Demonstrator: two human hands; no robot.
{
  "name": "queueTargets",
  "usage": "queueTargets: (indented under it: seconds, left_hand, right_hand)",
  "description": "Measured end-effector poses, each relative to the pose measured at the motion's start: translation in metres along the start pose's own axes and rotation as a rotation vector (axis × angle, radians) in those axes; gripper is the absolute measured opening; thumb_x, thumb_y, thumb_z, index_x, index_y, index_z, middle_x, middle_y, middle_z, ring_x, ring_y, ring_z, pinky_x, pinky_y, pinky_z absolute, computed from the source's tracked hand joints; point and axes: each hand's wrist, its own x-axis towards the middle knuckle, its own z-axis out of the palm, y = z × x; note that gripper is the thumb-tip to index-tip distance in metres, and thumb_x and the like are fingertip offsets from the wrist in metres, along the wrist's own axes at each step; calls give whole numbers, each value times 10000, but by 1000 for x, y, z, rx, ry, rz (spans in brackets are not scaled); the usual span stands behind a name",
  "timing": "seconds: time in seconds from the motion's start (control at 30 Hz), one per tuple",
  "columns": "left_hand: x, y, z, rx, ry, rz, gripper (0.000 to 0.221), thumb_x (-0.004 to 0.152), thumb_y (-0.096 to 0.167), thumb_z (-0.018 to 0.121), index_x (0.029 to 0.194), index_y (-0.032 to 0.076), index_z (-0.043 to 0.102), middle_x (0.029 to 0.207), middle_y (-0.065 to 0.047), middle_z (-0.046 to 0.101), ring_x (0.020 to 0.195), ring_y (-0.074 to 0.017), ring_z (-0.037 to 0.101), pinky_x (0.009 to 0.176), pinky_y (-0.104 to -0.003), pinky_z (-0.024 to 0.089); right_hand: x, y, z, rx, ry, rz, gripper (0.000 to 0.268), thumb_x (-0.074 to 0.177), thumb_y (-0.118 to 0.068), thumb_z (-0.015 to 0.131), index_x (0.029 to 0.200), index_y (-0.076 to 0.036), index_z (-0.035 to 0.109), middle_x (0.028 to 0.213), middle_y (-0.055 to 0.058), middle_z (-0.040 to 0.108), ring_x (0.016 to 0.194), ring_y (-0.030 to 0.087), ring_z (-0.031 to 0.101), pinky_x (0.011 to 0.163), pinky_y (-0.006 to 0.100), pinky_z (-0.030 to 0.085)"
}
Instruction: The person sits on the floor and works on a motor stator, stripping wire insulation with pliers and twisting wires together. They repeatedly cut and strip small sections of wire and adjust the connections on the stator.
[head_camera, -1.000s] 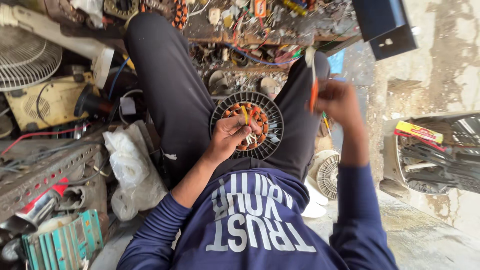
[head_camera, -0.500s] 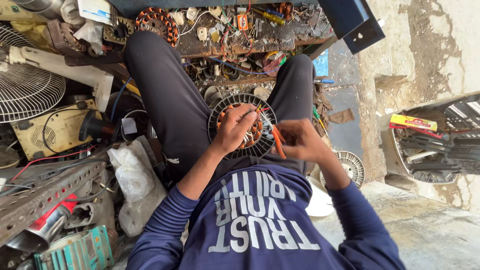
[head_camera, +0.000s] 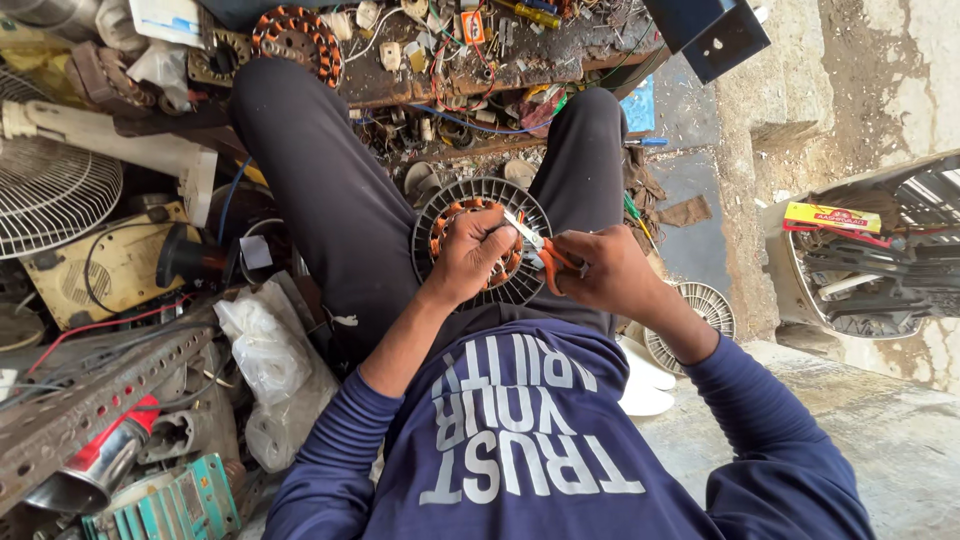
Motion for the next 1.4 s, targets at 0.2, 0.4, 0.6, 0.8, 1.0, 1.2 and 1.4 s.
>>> queueTargets:
  seconds: [0.2, 0.4, 0.6, 0.8, 1.0, 1.2, 1.4]
  left_hand:
    - [-1, 0, -1, -12, -28, -59, 354, 1065, 324, 581, 967, 9, 709, 752, 61, 560, 705, -10, 459, 619, -224, 379]
    - [0, 4, -2, -79, -34, -68, 363, 1085, 330, 595, 1005, -3, 716, 786, 58, 588, 731, -15, 471, 647, -212, 400]
    - [-6, 4, 1, -216, -15, -174, 360, 1066, 333, 592, 1048, -2, 725, 777, 57, 621, 686, -12, 513, 608, -209, 418]
    - [-7, 1, -1, -161, -36, -99, 363, 1093, 324, 571, 1092, -6, 720, 842, 47, 642, 746, -2, 496, 651, -201, 405]
    - [-6, 0, -2, -186, -38, -162, 322, 1091, 283, 573, 1057, 0, 722, 805, 66, 611, 720, 8, 480, 628, -195, 397]
    - [-4, 4, -3, -200, -49, -180, 319, 1076, 278, 571, 1057, -5, 719, 793, 69, 610, 705, 13, 468, 613, -190, 382]
    - [-4, 4, -3, -179, -48, -162, 324, 1094, 284, 560, 1016, 8, 711, 770, 72, 590, 689, 9, 448, 605, -193, 372]
  right_hand:
    - [12, -2, -7, 106, -84, -32, 365, 688, -271, 845, 843, -7, 647, 594, 100, 517, 471, 259, 520, 487, 360, 425]
    - [20, 5, -15, 157, -212, 38, 341, 750, -311, 832, 860, -27, 678, 572, 82, 507, 454, 239, 510, 483, 362, 410]
    - [19, 14, -12, 176, -182, -14, 295, 780, -268, 814, 818, -31, 643, 599, 60, 510, 484, 208, 505, 497, 337, 407]
    - [23, 10, -14, 234, -239, 20, 364, 698, -244, 855, 765, 11, 604, 569, 73, 453, 480, 182, 433, 477, 325, 367]
    - [20, 18, -15, 540, -331, 217, 233, 776, -142, 813, 888, 32, 704, 620, -15, 540, 583, 24, 464, 473, 253, 373]
    - [16, 31, -11, 630, -388, 269, 198, 773, -74, 845, 860, 38, 707, 632, -28, 536, 573, 12, 464, 480, 224, 341]
    - [8, 42, -1, 735, -345, 242, 200, 824, -128, 814, 911, 31, 730, 673, -57, 585, 619, -10, 497, 507, 200, 368]
